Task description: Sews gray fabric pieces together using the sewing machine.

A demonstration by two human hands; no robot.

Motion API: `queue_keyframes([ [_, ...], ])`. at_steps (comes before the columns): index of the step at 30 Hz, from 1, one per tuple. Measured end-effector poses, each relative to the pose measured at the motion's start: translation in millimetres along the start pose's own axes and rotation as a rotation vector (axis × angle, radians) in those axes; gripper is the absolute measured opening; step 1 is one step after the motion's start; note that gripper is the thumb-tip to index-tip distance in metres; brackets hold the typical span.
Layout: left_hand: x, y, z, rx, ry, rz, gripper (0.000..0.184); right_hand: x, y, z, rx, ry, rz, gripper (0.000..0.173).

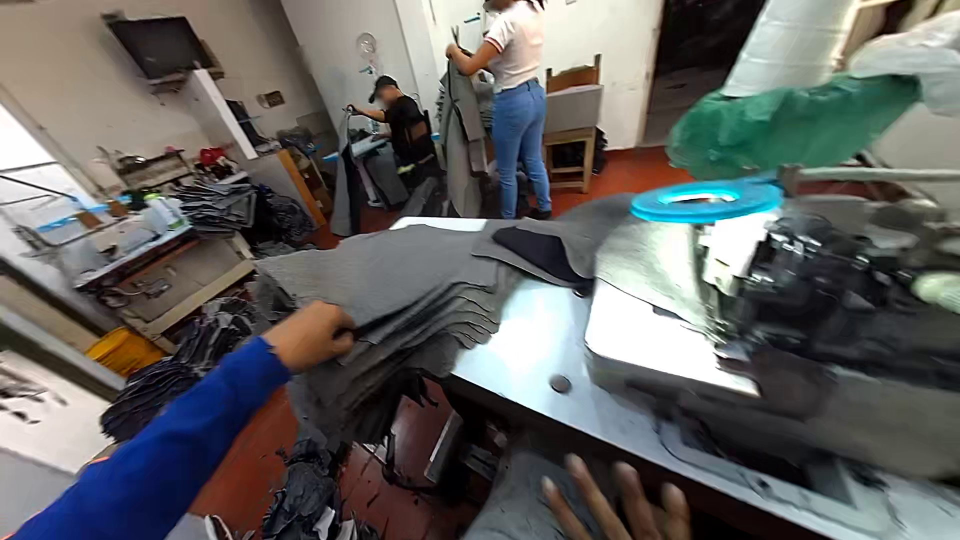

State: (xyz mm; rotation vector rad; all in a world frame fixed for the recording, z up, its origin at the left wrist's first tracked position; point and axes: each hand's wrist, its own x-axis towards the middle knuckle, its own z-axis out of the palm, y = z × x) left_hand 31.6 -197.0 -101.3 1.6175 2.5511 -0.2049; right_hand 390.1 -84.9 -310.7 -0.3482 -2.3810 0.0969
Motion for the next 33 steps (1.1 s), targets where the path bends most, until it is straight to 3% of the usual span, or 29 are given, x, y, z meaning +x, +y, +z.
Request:
queue_keyframes([
  [5, -1, -31, 6, -0.099, 0.387, 0.106, 0.015, 2, 0, 17, -0.089, 0.082, -0.02, 0.066],
  [8, -2, -13, -7, -0.053, 0.555, 0.08, 0.018, 11, 0, 13, -0.079, 0.096, -0.002, 0.073],
  [11, -14, 51, -17, -0.059, 0.649, 0.18, 0.023, 17, -3, 5, 0.116, 0.085, 0.118, 0.085],
  [13, -23, 119, -2, -0.181, 0.682, 0.306, 0.022, 22, -6, -8, 0.45, 0.065, 0.253, 0.104],
  [15, -16, 192, 32, -0.465, 0.626, 0.459, 0.017, 28, -5, -21, 0.896, 0.117, 0.43, 0.113],
  [17, 9, 248, 60, -0.787, 0.338, 0.61, 0.028, 35, 4, -28, 1.171, 0.27, 0.626, 0.101],
  [18, 25, 262, 71, -0.87, 0.206, 0.665, 0.036, 37, 14, -31, 1.234, 0.326, 0.701, 0.084],
  [20, 44, 274, 86, -0.804, 0.138, 0.72, 0.043, 35, 34, -34, 1.275, 0.4, 0.846, 0.043],
  [21, 46, 276, 89, -0.71, 0.132, 0.756, 0.047, 32, 40, -33, 1.269, 0.402, 0.879, 0.037],
  [25, 42, 271, 111, -0.411, 0.58, 0.875, 0.037, 27, 36, -13, 1.211, 0.397, 0.965, 0.04],
  [27, 44, 264, 114, -0.292, 0.703, 0.903, 0.035, 37, 25, -6, 1.116, 0.449, 1.052, 0.035],
  [30, 49, 249, 111, -0.188, 0.711, 0.936, 0.039, 50, 22, -1, 0.985, 0.574, 0.852, 0.04],
  [33, 59, 236, 92, -0.149, 0.712, 1.005, 0.045, 54, 30, -10, 0.87, 0.578, 0.582, 0.036],
])
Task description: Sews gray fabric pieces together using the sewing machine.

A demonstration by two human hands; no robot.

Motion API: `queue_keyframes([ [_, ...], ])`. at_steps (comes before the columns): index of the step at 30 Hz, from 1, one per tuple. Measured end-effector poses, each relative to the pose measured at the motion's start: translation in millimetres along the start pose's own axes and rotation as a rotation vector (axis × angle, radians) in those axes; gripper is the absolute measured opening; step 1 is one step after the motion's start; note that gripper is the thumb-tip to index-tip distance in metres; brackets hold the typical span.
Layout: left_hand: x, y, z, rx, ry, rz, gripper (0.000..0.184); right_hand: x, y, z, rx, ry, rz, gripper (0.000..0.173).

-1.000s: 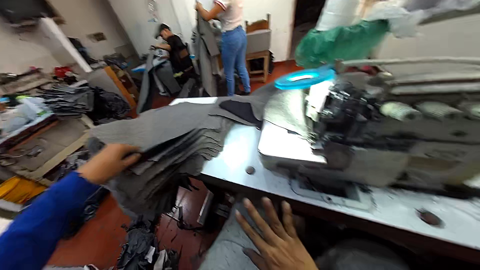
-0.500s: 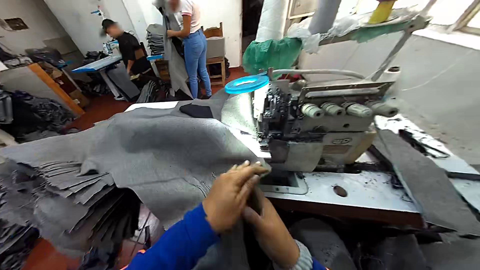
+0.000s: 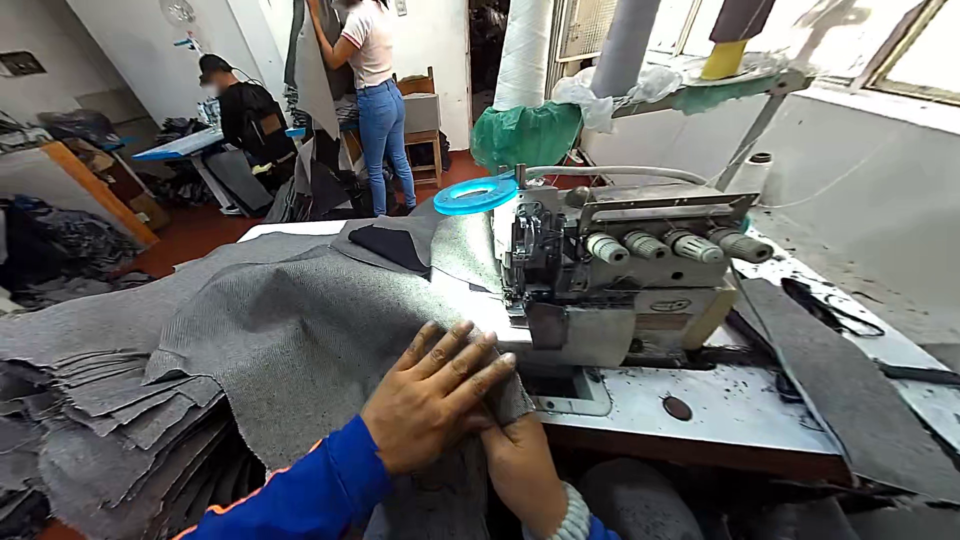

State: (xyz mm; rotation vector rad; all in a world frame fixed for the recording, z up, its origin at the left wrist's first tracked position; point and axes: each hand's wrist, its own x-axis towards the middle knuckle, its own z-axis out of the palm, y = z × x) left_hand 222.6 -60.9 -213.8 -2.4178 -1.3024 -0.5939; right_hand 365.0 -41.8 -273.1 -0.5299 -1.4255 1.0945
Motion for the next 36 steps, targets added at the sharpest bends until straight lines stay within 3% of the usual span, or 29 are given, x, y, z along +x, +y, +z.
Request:
queue_keyframes([
  [3, 18, -20, -3, -0.075, 0.009, 0.1, 0.034, 11, -7, -7, -0.043, -0.048, -0.074, 0.03],
  [5, 33, -31, -2, -0.125, 0.105, 0.204, 0.021, 17, -12, -5, 0.009, 0.003, -0.001, 0.026],
  [7, 50, -30, -14, -0.155, 0.238, 0.265, 0.02, 14, -16, 3, 0.057, 0.075, 0.098, 0.03],
  [9, 65, -19, -40, -0.109, 0.365, 0.242, 0.023, -1, -16, 14, 0.057, 0.068, 0.163, 0.028],
  [11, 73, -12, -51, 0.002, 0.421, 0.183, 0.029, -23, -20, 22, 0.035, -0.024, 0.236, 0.015],
  [14, 64, -24, -9, 0.068, 0.204, -0.033, 0.026, -41, -19, 8, 0.091, -0.254, 0.337, 0.009],
  [16, 49, -36, 31, -0.105, 0.107, -0.255, 0.022, -46, -6, -17, 0.071, -0.334, 0.435, 0.011],
  [17, 43, -37, 43, -0.157, 0.154, -0.3, 0.02, -48, 2, -34, 0.01, -0.335, 0.447, 0.014],
  [20, 40, -36, 52, -0.129, 0.246, -0.213, 0.023, -39, 0, -99, -0.426, -0.232, 0.277, 0.027],
  [23, 39, -42, 57, -0.11, 0.234, -0.148, 0.035, -13, -30, -199, -1.07, 0.096, 0.114, 0.024],
  [25, 37, -48, 60, -0.128, 0.226, -0.141, 0.047, -6, -47, -265, -1.359, 0.16, 0.235, 0.024],
  [27, 35, -53, 65, -0.131, 0.243, -0.156, 0.056, 2, -54, -305, -1.489, 0.098, 0.472, 0.028],
  [29, 36, -54, 68, -0.124, 0.245, -0.164, 0.058, 4, -51, -320, -1.525, 0.002, 0.607, 0.027],
  [32, 35, -54, 68, -0.126, 0.249, -0.18, 0.058, 4, -46, -321, -1.599, -0.109, 0.507, 0.017],
  [36, 36, -51, 64, -0.117, 0.231, -0.191, 0.06, 10, -46, -334, -1.649, -0.294, 0.418, 0.018],
])
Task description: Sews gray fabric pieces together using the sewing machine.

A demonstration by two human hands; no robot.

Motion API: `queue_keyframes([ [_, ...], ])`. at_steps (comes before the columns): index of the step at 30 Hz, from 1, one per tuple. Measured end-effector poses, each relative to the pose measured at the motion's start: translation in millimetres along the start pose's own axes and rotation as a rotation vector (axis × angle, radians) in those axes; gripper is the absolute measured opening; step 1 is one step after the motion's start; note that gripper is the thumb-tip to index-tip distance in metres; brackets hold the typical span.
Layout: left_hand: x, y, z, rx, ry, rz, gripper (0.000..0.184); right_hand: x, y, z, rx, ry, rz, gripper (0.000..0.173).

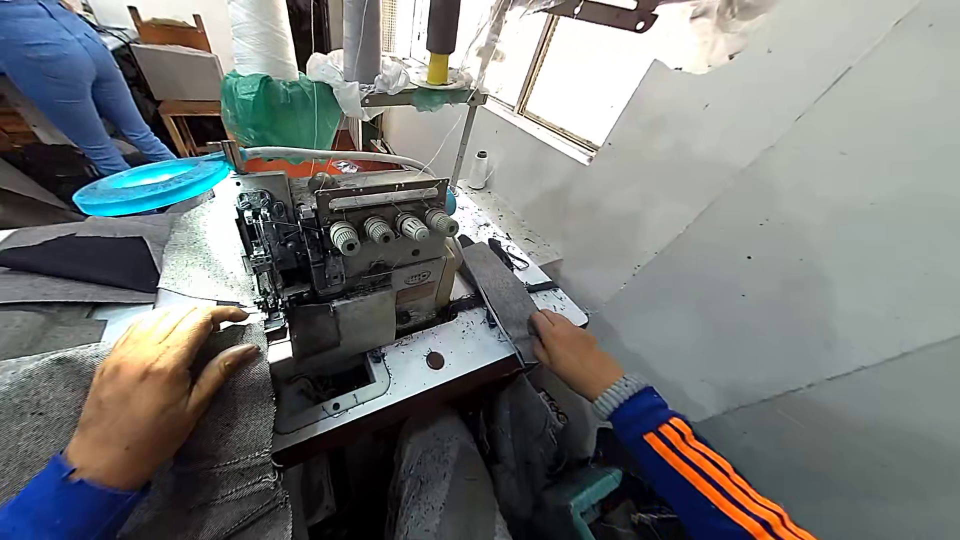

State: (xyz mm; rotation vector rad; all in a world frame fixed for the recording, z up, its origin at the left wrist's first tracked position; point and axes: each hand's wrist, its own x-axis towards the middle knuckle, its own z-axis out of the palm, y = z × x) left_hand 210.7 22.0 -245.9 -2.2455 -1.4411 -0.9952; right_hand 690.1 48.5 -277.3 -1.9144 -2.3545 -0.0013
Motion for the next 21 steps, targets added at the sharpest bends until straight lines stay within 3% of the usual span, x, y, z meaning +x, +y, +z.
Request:
queue_keyframes([
  [2, 2, 1, -2, 0.017, -0.014, -0.002, 0.061, 0, 8, -2, 0.023, 0.131, -0.075, 0.016],
  [7, 4, 4, -4, -0.024, -0.036, -0.023, 0.047, -17, -4, 4, 0.283, 0.514, -0.036, 0.025],
  [11, 6, 4, -6, -0.032, -0.063, -0.016, 0.04, -16, -4, 47, 0.24, 0.395, -0.355, 0.053],
  [14, 8, 6, -7, -0.043, -0.085, -0.02, 0.035, -21, 3, 52, 0.209, 0.379, -0.422, 0.08],
  [15, 8, 6, -8, -0.047, -0.091, -0.018, 0.033, -23, 5, 50, 0.193, 0.402, -0.422, 0.072],
  [17, 10, 6, -9, -0.054, -0.095, -0.01, 0.032, -23, 7, 43, 0.177, 0.49, -0.405, 0.034],
  [18, 11, 7, -9, -0.055, -0.095, -0.01, 0.031, -22, 8, 39, 0.184, 0.548, -0.39, 0.026],
  [21, 12, 8, -9, -0.065, -0.097, -0.026, 0.03, -10, 0, 27, 0.222, 0.655, -0.357, 0.03],
])
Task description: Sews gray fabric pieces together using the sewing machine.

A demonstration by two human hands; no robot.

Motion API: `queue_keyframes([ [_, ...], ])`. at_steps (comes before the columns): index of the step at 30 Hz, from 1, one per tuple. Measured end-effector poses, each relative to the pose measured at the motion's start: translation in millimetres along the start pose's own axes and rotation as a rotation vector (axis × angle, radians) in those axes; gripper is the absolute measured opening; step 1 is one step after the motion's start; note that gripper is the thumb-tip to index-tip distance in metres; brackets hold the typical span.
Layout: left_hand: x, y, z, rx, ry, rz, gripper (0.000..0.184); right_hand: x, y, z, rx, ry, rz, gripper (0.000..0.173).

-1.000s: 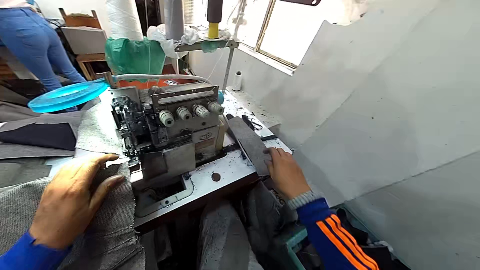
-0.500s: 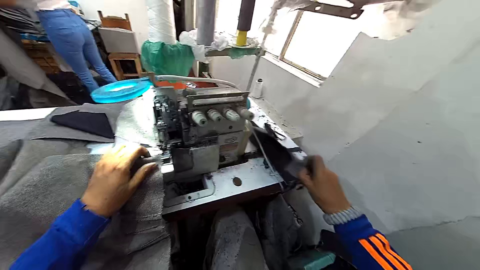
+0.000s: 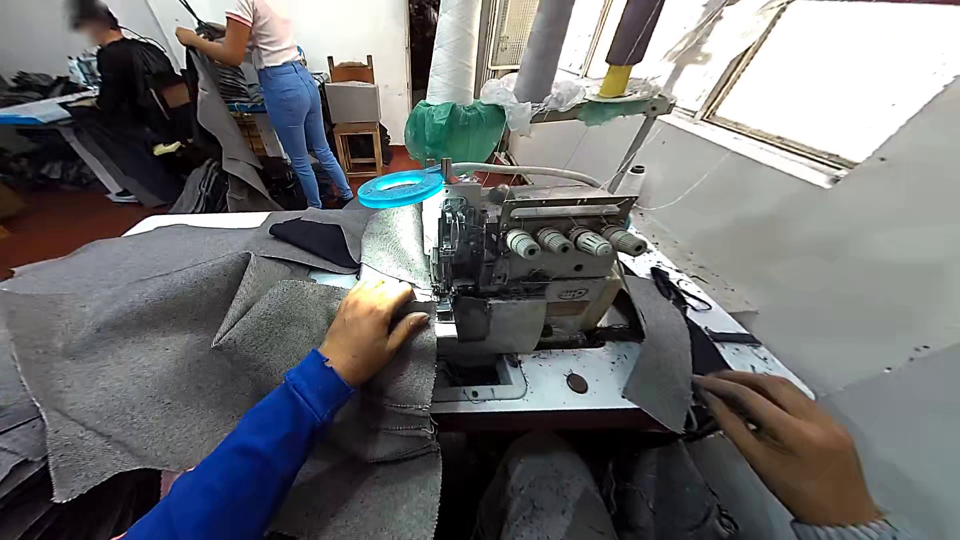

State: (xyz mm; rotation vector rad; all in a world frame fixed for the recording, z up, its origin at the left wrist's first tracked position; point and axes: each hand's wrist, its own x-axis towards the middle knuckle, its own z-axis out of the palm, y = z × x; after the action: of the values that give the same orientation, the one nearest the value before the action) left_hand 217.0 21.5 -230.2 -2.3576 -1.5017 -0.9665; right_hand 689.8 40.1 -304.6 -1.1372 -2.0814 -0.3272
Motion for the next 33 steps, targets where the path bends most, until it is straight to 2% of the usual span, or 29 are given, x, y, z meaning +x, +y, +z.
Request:
queue_keyframes([
  [1, -1, -1, 0, -0.003, -0.001, -0.005, 0.029, 5, -2, 2, 0.015, -0.036, 0.005, 0.031],
  [2, -1, -1, 1, -0.004, 0.001, -0.009, 0.03, 8, -2, 4, 0.024, -0.127, 0.016, 0.043],
  [4, -2, -1, 1, -0.006, 0.002, -0.021, 0.031, 10, -4, 8, 0.05, -0.353, 0.08, 0.094],
  [5, -2, -1, 1, -0.007, 0.007, -0.026, 0.031, 6, -2, 12, 0.02, -0.395, 0.096, 0.113],
  [6, -2, -1, 2, -0.005, 0.013, -0.03, 0.03, 1, 2, 16, -0.015, -0.377, 0.068, 0.115],
  [7, -2, 0, 2, -0.001, 0.017, -0.033, 0.03, -2, 9, 17, -0.02, -0.34, 0.026, 0.101],
  [9, -2, 0, 1, 0.013, 0.017, -0.03, 0.03, -5, 19, 12, 0.046, -0.237, -0.012, 0.049],
  [10, -2, 0, 1, 0.02, 0.011, -0.029, 0.03, -4, 19, 8, 0.085, -0.177, 0.007, 0.031],
  [13, -2, -1, -1, -0.04, 0.008, -0.029, 0.027, 8, 2, -9, 0.14, 0.023, 0.078, 0.034],
  [15, -3, -1, -10, -0.29, 0.041, -0.029, 0.015, 31, -40, -23, 0.202, 0.189, 0.102, 0.033],
  [17, -3, 8, -30, -0.647, 0.045, -0.016, 0.006, 57, -104, -31, 0.357, 0.321, 0.122, 0.025],
  [18, -3, 15, -41, -0.736, 0.024, 0.007, 0.006, 68, -136, -27, 0.442, 0.331, 0.131, 0.018],
  [20, -2, 27, -55, -0.76, 0.012, 0.051, 0.009, 92, -192, -6, 0.631, 0.308, 0.107, 0.016],
  [22, -2, 34, -54, -0.662, 0.04, 0.075, 0.012, 112, -235, 26, 0.809, 0.254, 0.109, 0.021],
  [24, -4, 36, -50, -0.539, 0.088, 0.069, 0.013, 122, -266, 49, 1.037, 0.173, 0.218, 0.024],
  [27, -10, 31, -53, -0.531, 0.124, -0.009, 0.009, 127, -290, 57, 1.343, 0.096, 0.421, 0.018],
  [29, -12, 29, -56, -0.564, 0.115, -0.048, 0.007, 127, -295, 59, 1.486, 0.068, 0.547, 0.009],
  [30, -12, 29, -56, -0.581, 0.116, -0.071, 0.006, 127, -297, 60, 1.541, 0.08, 0.601, 0.009],
  [32, -10, 28, -54, -0.601, 0.115, -0.114, 0.008, 125, -299, 63, 1.58, 0.135, 0.626, 0.014],
  [33, -8, 28, -53, -0.607, 0.118, -0.137, 0.011, 122, -297, 65, 1.572, 0.14, 0.592, 0.009],
])
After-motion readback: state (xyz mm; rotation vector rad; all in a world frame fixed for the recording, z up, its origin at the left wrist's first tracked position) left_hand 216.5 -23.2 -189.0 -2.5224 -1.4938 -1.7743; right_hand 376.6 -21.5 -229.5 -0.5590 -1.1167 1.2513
